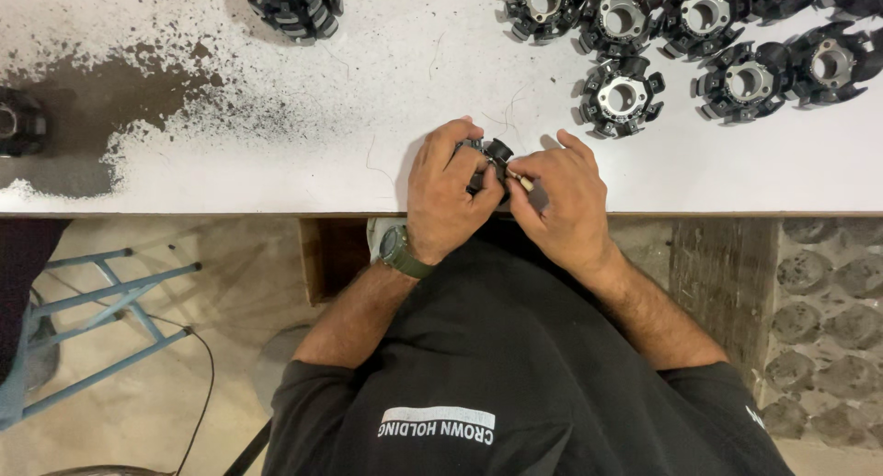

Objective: The person sits at a white workbench and works on black wheel hubs one at a time, picking each hub from a pile, holding it and using a small stick-like tool on its center, then setting the finished hub aside with the growing group of completed hubs.

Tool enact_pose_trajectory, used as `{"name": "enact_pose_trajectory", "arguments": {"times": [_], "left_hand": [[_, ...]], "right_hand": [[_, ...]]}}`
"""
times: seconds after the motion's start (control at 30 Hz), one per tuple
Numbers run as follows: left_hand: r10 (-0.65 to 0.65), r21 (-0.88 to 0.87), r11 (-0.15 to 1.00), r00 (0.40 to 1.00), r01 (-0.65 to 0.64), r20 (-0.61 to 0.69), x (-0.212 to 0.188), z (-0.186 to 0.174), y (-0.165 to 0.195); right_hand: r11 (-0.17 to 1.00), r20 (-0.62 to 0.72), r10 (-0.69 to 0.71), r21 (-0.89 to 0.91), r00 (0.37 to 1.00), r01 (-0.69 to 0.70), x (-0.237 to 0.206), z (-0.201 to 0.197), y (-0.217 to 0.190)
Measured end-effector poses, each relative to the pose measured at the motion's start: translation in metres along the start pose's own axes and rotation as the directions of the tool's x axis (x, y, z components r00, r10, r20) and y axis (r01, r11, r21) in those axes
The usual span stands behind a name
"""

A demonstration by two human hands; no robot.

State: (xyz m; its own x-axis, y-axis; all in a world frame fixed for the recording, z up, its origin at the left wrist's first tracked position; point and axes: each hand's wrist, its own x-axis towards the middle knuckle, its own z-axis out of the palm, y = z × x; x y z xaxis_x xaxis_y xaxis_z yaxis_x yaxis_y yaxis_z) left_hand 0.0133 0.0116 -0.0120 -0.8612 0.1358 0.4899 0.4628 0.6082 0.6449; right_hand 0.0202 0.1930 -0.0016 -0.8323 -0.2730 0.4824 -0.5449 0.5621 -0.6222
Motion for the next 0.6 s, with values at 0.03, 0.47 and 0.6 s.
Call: {"name": "enact_pose_trajectory", "arguments": {"times": [0.03, 0.47, 0.6], "left_hand": [[-0.016, -0.014, 1.000, 1.000, 0.016, -0.004, -0.0001, -0.0002, -0.0001], [-0.057, 0.012, 0.998, 0.998, 0.056, 0.039, -0.0043, -0.0026, 0.0000], [-0.009, 0.003, 1.000, 1.000, 0.009, 0.030, -0.0044, 0.0009, -0.0028]], "right_hand": [[1.000, -0.003, 0.000, 0.004, 1.000, 0.000, -0.0003, 0.0002, -0.0001], [1.000, 0.018, 0.002, 0.021, 1.000, -0.003, -0.0015, -0.0019, 0.0018], [0.999, 0.032, -0.027, 0.024, 0.999, 0.026, -0.0010, -0.0020, 0.0019]]}}
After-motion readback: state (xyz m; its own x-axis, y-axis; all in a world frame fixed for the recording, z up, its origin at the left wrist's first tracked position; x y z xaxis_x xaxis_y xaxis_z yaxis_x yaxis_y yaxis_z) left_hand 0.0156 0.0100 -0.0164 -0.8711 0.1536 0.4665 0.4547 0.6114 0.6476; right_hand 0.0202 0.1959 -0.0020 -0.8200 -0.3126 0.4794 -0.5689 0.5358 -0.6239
